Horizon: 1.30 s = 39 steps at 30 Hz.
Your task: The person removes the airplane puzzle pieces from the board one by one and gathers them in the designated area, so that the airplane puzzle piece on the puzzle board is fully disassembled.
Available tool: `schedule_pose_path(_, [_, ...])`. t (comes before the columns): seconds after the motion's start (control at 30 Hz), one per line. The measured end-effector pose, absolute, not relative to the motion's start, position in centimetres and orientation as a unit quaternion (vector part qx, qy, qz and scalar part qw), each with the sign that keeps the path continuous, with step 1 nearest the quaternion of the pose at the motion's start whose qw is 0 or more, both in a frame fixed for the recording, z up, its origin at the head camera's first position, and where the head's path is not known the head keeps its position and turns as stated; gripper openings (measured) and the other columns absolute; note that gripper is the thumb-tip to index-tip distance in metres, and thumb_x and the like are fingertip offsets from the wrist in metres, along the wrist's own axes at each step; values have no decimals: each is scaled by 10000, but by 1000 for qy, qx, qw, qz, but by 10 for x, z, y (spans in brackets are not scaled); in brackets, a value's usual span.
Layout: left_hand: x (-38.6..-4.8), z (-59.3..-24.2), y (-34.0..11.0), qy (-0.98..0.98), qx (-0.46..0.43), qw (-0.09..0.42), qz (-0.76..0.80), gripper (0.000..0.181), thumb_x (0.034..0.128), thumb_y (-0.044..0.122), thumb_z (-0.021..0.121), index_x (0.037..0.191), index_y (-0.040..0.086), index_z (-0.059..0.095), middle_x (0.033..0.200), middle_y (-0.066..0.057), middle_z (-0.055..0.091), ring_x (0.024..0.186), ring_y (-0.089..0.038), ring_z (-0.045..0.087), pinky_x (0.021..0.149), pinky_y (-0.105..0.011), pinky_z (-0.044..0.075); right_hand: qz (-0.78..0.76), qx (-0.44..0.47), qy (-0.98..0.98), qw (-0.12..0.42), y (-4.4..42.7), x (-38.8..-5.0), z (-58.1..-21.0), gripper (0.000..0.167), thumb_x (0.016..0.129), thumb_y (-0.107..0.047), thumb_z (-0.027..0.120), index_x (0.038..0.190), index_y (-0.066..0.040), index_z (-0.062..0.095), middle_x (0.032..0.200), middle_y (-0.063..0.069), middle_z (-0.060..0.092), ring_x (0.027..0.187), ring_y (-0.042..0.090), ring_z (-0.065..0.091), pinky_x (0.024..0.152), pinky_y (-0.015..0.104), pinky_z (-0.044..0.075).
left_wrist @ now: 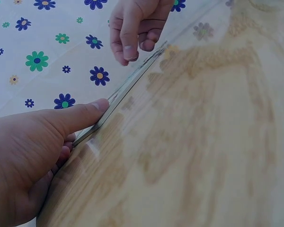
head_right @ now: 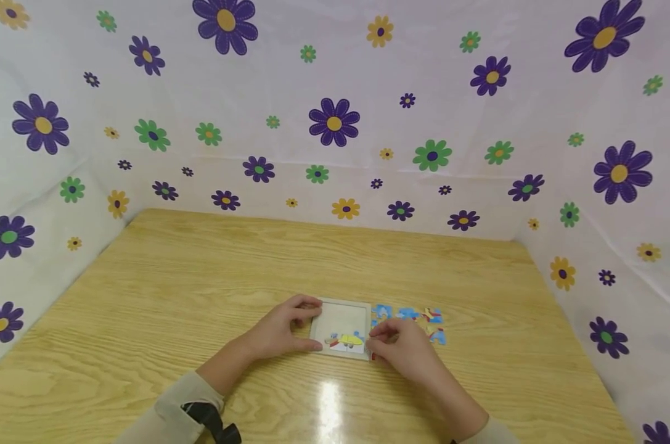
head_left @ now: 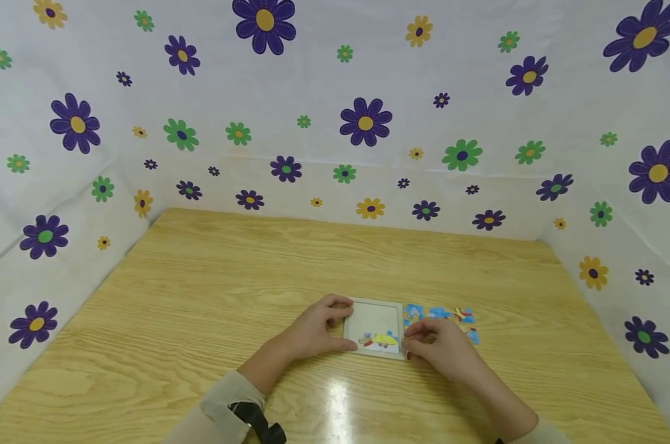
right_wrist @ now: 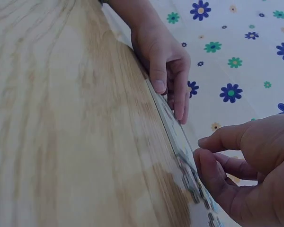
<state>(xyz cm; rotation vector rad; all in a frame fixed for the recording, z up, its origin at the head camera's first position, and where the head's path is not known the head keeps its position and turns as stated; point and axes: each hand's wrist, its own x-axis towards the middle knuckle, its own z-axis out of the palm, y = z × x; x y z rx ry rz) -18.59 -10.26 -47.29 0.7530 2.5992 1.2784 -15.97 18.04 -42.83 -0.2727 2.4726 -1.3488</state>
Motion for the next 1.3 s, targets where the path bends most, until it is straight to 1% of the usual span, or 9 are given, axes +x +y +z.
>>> schedule_pose_path(0.1, [-186,-474,-102,866,250,76,426,737,825,363,827,1417,23,547,1467,17,478,1104,-151,530,899,-256,475,-494,-108,846,167,174,-164,-428,280,917,-164,733,1102,39,684,922,101,649,733,172,673,626,266,571])
schedule_pose_path(0.3, [-185,-474,-100,865,245,83,429,741,828,370,824,1419,20,544,1463,25,476,1102,-157,529,894,-256,475,-491,-149,837,188,160,-169,-434,349,908,-165,737,1173,56,680,942,99,634,747,147,636,627,244,557])
schedule_pose_path(0.37, [-185,-474,-100,865,246,83,430,739,829,366,823,1418,17,545,1462,21,476,1104,-162,531,896,-259,477,-473,-165,844,191,157,-169,-435,353,911,-172,733,1181,49,682,960,95,638,758,142,616,626,240,550])
schedule_pose_path(0.57, [-186,-474,-101,863,247,78,434,735,827,353,828,1409,3,548,1462,8,479,1128,-167,538,913,-268,486,-401,-189,878,177,149,-166,-432,320,927,-223,714,1179,-28,710,1059,103,641,777,145,606,601,250,511])
schedule_pose_path(0.67, [-186,-473,-102,864,247,78,432,735,825,356,828,1409,5,550,1463,9,480,1126,-166,541,912,-269,487,-392,-190,883,172,148,-164,-430,277,930,-215,710,1152,-49,718,1068,110,636,797,149,598,612,252,509])
schedule_pose_path(0.73, [-186,-473,-102,865,247,77,430,734,824,355,830,1408,6,553,1462,12,482,1123,-165,542,911,-269,487,-397,-188,881,174,147,-164,-429,253,932,-200,704,1138,-53,706,1059,107,630,777,157,595,601,260,510])
schedule_pose_path(0.97, [-186,-470,-104,870,240,73,426,732,819,340,838,1409,11,554,1457,35,486,1101,-149,539,902,-265,478,-499,-166,823,218,149,-172,-430,148,994,-89,607,1093,21,601,987,130,623,800,190,660,709,271,583])
schedule_pose_path(1.13, [-188,-471,-104,871,241,71,423,736,819,337,838,1413,11,548,1457,32,486,1086,-144,534,891,-256,473,-543,-149,791,239,155,-174,-431,218,1011,-98,584,1151,69,592,1005,167,655,827,211,692,734,294,596])
schedule_pose_path(1.3, [-186,-471,-103,870,244,74,422,735,817,339,838,1409,9,552,1457,19,487,1085,-154,541,899,-255,480,-569,-117,774,252,165,-175,-429,269,1024,-113,560,1205,86,565,1063,189,631,873,227,707,759,306,599])
